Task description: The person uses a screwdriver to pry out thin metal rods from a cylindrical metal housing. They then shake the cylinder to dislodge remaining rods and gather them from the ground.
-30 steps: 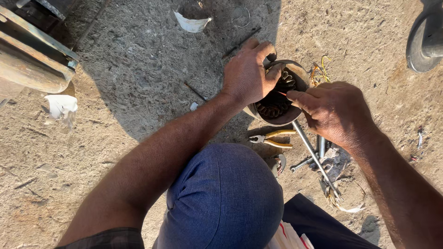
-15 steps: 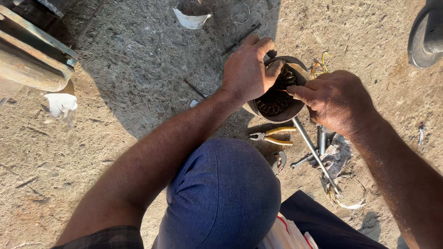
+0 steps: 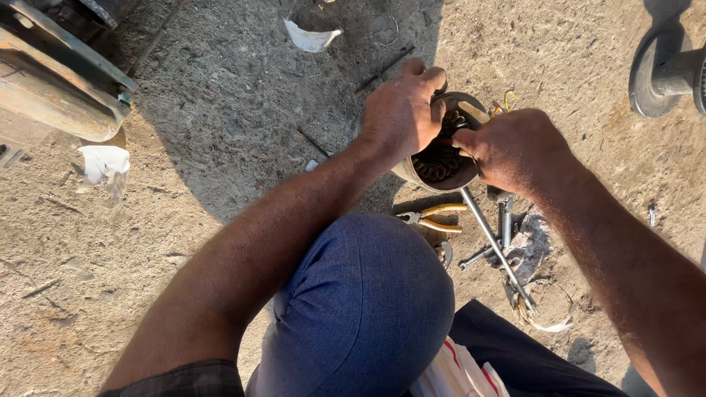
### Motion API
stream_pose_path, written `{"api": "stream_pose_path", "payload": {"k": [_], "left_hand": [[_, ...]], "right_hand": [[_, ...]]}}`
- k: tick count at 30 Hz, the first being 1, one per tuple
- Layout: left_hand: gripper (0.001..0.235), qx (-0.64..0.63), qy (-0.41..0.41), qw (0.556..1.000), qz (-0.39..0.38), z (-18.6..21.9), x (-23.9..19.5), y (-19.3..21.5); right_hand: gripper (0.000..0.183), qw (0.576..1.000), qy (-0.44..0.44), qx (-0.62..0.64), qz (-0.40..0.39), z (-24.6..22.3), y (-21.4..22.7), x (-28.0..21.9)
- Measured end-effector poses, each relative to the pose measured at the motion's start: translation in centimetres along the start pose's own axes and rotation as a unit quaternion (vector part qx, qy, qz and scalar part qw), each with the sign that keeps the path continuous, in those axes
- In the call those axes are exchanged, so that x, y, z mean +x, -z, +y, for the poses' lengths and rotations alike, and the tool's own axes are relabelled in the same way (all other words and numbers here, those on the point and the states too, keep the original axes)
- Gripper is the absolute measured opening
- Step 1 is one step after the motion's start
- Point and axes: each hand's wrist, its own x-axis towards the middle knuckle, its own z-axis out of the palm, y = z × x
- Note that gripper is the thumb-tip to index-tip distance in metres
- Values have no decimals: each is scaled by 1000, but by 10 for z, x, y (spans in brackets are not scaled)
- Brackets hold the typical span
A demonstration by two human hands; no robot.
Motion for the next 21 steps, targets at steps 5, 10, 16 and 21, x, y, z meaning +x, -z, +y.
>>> {"api": "stream_pose_path", "payload": {"k": [5,10,16,21], "left_hand": [[31,29,11,999,-10,5,5,8],[36,49,-10,999,-8,3,1,4],[33,11,-4,999,36,3,3,9],[24,-7,28,999,-22,1,4,1]], "right_hand": [[67,999,13,2,32,4,1,5],[53,995,49,-15,87,-6,-13,-8],[62,993,21,39,107,-9,-4,-6],[18,996,52,23,63,-12,9,22]]}}
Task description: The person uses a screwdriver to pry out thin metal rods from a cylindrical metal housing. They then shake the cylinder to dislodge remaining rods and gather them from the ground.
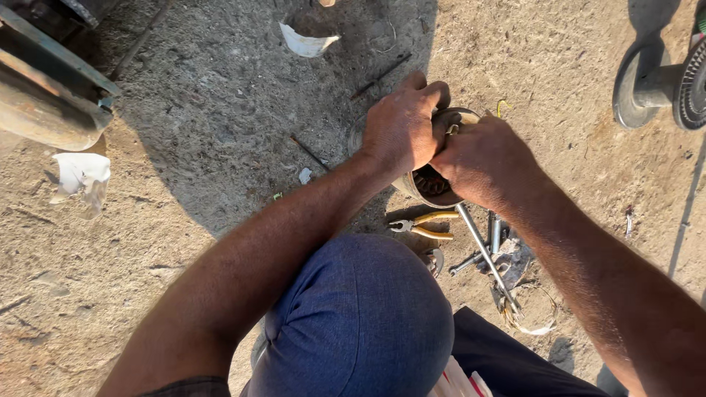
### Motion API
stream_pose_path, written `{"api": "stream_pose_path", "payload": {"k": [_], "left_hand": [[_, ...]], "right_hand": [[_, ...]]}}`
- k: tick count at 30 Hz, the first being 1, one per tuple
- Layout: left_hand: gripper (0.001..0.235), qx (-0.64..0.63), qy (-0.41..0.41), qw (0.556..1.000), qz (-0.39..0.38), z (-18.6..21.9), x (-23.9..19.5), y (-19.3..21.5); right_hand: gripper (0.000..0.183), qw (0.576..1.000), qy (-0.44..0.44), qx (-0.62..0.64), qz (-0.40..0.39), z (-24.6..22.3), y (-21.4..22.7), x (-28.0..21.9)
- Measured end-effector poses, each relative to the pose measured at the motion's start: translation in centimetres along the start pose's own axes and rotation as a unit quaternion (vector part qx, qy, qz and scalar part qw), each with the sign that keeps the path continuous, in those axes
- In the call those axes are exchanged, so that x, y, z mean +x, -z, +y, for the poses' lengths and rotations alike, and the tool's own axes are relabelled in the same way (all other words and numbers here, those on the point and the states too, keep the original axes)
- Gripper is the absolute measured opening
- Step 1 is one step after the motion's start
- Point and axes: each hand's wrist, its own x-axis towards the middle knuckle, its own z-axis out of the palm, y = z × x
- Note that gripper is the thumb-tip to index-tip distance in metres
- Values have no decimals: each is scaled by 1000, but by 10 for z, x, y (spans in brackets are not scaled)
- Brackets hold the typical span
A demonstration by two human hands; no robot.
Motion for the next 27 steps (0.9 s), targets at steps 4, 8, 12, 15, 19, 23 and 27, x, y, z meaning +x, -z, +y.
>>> {"api": "stream_pose_path", "payload": {"k": [4,8,12,15,19,23,27], "left_hand": [[31,-5,-10,1000,14,-4,0,-2],[49,-20,-16,999,34,-6,2,1],[47,-30,-41,998,45,-6,4,-8],[48,-25,-50,997,58,-14,-1,-11],[48,-27,-56,996,69,-14,2,-15],[50,-23,-42,997,59,-14,4,-16],[51,-26,-39,997,59,-19,-2,-16]], "right_hand": [[39,994,-18,71,80,-1,-1,-18],[39,964,-21,108,241,13,-28,-59],[64,975,-13,78,207,17,-31,-83],[55,980,-2,60,187,14,-8,-92],[41,968,6,89,236,21,-4,-92],[46,957,-63,212,185,18,-46,-73],[37,964,-64,193,170,5,-51,-56]]}}
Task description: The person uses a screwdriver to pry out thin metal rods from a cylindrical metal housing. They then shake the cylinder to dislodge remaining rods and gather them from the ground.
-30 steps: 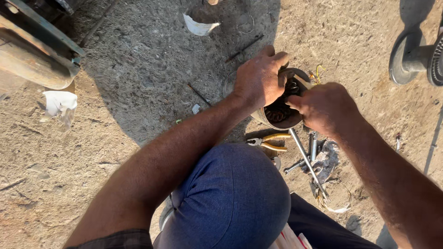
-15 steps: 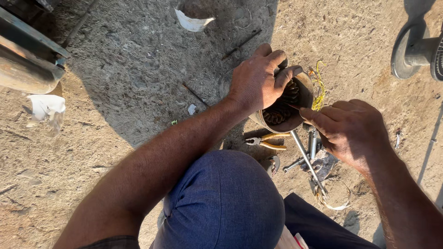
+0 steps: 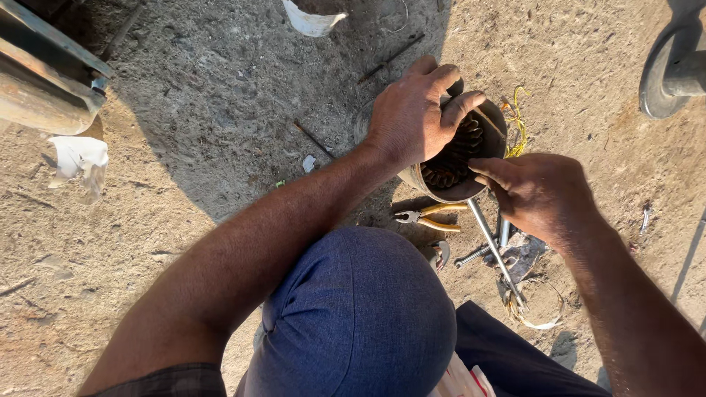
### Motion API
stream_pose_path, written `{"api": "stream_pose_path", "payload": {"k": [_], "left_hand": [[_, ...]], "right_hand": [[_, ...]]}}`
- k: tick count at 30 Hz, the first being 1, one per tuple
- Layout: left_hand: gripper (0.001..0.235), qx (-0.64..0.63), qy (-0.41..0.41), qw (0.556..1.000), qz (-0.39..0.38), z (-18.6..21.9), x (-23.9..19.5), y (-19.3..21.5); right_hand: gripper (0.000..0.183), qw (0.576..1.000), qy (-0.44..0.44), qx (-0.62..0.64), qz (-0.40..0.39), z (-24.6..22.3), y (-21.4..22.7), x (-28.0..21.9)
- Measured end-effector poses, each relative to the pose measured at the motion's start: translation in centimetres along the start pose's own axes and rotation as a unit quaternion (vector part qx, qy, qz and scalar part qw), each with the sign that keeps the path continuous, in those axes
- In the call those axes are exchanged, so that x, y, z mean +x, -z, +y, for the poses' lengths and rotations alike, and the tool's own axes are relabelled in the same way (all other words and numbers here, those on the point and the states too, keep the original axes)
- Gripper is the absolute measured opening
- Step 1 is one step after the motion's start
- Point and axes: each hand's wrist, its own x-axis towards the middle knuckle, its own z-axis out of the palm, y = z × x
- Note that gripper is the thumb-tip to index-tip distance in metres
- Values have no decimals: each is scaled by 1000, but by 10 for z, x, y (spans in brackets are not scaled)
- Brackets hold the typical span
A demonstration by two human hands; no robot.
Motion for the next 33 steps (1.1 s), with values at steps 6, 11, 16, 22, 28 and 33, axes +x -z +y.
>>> {"api": "stream_pose_path", "payload": {"k": [6,11,16,22,28,33], "left_hand": [[52,32,10,999,-7,1,7,-3],[52,16,4,1000,8,-3,2,-1],[46,-1,-1,1000,5,0,6,-3],[40,9,-26,999,36,1,3,0],[39,10,3,1000,-13,-2,0,4],[48,20,-13,1000,0,-5,2,0]], "right_hand": [[24,998,-7,-46,-38,-34,10,55],[19,991,-71,90,66,-22,27,18],[18,994,-80,31,62,-25,27,-14],[25,998,-35,-56,-5,-37,12,10],[16,996,-61,-32,-52,-39,1,44],[15,983,-74,128,112,-42,33,12]]}}
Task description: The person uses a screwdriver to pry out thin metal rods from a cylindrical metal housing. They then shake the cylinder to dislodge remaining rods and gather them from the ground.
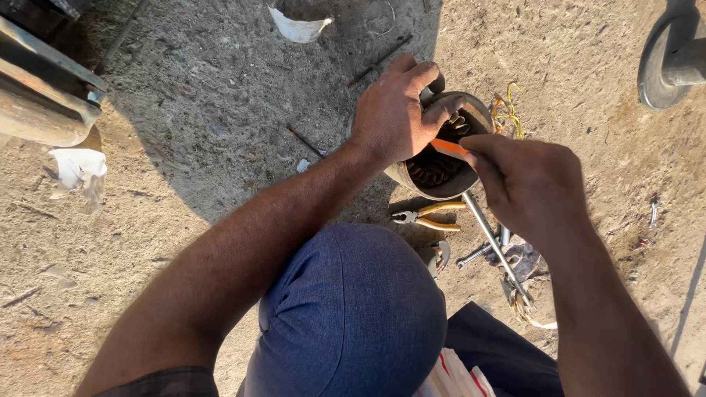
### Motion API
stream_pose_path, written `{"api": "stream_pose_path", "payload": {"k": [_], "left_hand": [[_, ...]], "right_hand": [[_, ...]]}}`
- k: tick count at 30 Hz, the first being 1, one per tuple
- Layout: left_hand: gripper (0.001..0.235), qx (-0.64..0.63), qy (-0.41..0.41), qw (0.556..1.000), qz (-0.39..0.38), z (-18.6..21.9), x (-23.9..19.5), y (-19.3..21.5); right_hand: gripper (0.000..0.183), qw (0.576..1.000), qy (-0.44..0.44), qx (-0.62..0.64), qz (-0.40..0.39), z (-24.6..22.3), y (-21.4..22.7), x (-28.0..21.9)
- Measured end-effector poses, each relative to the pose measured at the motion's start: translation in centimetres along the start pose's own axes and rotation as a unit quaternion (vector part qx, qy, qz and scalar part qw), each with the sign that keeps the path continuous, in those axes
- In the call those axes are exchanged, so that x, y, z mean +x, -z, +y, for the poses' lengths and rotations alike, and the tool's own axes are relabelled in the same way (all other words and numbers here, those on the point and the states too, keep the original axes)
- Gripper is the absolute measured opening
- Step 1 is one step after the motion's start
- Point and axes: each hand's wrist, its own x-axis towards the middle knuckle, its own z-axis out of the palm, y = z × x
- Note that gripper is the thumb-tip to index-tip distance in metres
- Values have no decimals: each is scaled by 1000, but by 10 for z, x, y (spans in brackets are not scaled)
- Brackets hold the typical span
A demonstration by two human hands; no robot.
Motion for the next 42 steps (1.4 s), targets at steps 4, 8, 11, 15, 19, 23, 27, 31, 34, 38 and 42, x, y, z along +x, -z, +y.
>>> {"api": "stream_pose_path", "payload": {"k": [4,8,11,15,19,23,27,31,34,38,42], "left_hand": [[45,-23,-19,999,27,-1,2,-4],[43,13,-30,999,33,-5,-1,-3],[41,2,-8,1000,21,-2,-1,1],[41,-30,30,999,5,8,-1,6],[41,-17,-1,1000,18,9,-2,11],[37,-18,1,1000,-7,8,2,13],[39,34,9,998,-61,10,6,17],[34,55,6,990,-129,24,38,9],[34,92,-108,971,-192,29,66,-4],[32,133,-84,963,-221,22,80,-26],[45,122,-126,979,-104,24,61,-6]], "right_hand": [[18,1000,-20,10,18,-2,9,-25],[18,991,-120,47,-42,-4,-3,-24],[18,994,-95,51,-29,-8,-4,-16],[17,994,-96,21,-48,-7,-5,-11],[18,984,-98,-90,-122,-7,-22,-4],[15,957,-119,-167,-205,-14,-46,19],[17,977,-146,-66,-138,-19,-41,23],[18,966,-242,95,12,-14,6,-17],[17,976,-193,76,67,-19,19,-54],[19,933,-214,257,132,-15,-3,-84],[20,865,-306,350,189,-17,-21,-110]]}}
